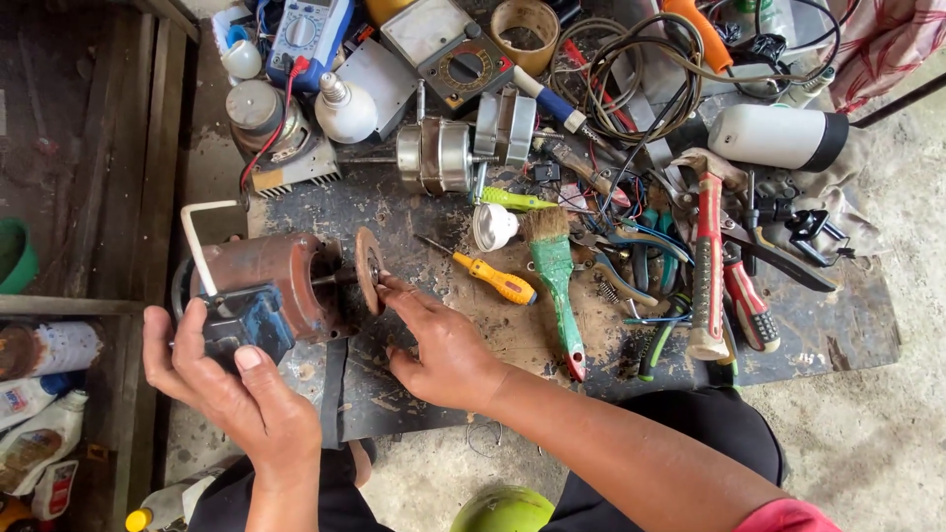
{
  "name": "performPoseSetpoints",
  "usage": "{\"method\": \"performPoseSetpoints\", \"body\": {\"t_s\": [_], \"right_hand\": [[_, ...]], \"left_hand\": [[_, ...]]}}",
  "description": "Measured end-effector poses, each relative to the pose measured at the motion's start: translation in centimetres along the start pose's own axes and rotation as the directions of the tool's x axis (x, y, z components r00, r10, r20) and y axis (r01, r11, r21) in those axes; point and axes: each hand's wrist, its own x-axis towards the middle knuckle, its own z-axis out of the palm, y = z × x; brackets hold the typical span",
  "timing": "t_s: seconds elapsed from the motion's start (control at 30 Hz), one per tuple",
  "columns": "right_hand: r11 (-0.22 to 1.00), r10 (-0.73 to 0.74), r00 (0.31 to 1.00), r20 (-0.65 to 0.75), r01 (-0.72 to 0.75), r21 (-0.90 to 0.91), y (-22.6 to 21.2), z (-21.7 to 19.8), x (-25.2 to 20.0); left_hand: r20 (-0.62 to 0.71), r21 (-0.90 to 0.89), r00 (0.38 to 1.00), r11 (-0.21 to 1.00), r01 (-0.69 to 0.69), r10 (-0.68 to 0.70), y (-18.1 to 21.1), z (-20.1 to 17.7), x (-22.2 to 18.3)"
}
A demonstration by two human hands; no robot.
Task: Preparing an electric motor for testing by removing components with a screwdriver and cleaning it with a brush
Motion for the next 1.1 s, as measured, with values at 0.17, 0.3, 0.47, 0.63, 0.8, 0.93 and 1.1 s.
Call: {"method": "performPoseSetpoints", "body": {"t_s": [0.17, 0.3, 0.47, 0.63, 0.8, 0.93, 1.1], "right_hand": [[0.993, 0.102, 0.988, 0.113, -0.095, -0.064, -1.1, -1.2, 0.8], [0.973, 0.221, 0.953, 0.209, -0.2, -0.12, -1.4, -1.6, 1.2], [0.999, 0.041, 0.996, 0.078, -0.043, 0.026, -0.7, -1.3, 1.1], [0.993, 0.114, 0.984, 0.136, -0.113, -0.01, -1.3, -1.5, 1.2], [0.994, 0.095, 0.988, 0.125, -0.087, -0.068, -0.5, -1.1, 1.3], [0.994, 0.075, 0.986, 0.146, -0.063, -0.087, -0.6, -1.2, 1.5], [0.992, 0.088, 0.983, 0.162, -0.071, -0.108, -0.4, -1.1, 1.6]], "left_hand": [[-0.014, 0.01, 1.0, 1.0, -0.022, 0.022, 0.1, 0.0, 0.3], [-0.019, 0.008, 1.0, 1.0, -0.023, 0.023, 0.0, 0.0, 0.3], [-0.013, -0.003, 1.0, 1.0, -0.012, 0.012, -0.3, -0.1, 0.3], [-0.023, 0.0, 1.0, 1.0, -0.013, 0.013, -0.3, -0.3, 0.4], [-0.003, -0.036, 1.0, 0.999, 0.012, -0.012, -0.6, -0.4, 0.1], [0.041, -0.128, 0.994, 0.987, 0.102, -0.097, -0.8, -0.7, -0.2], [0.002, -0.086, 0.999, 0.995, 0.044, -0.044, -1.2, -0.8, 0.1]]}}
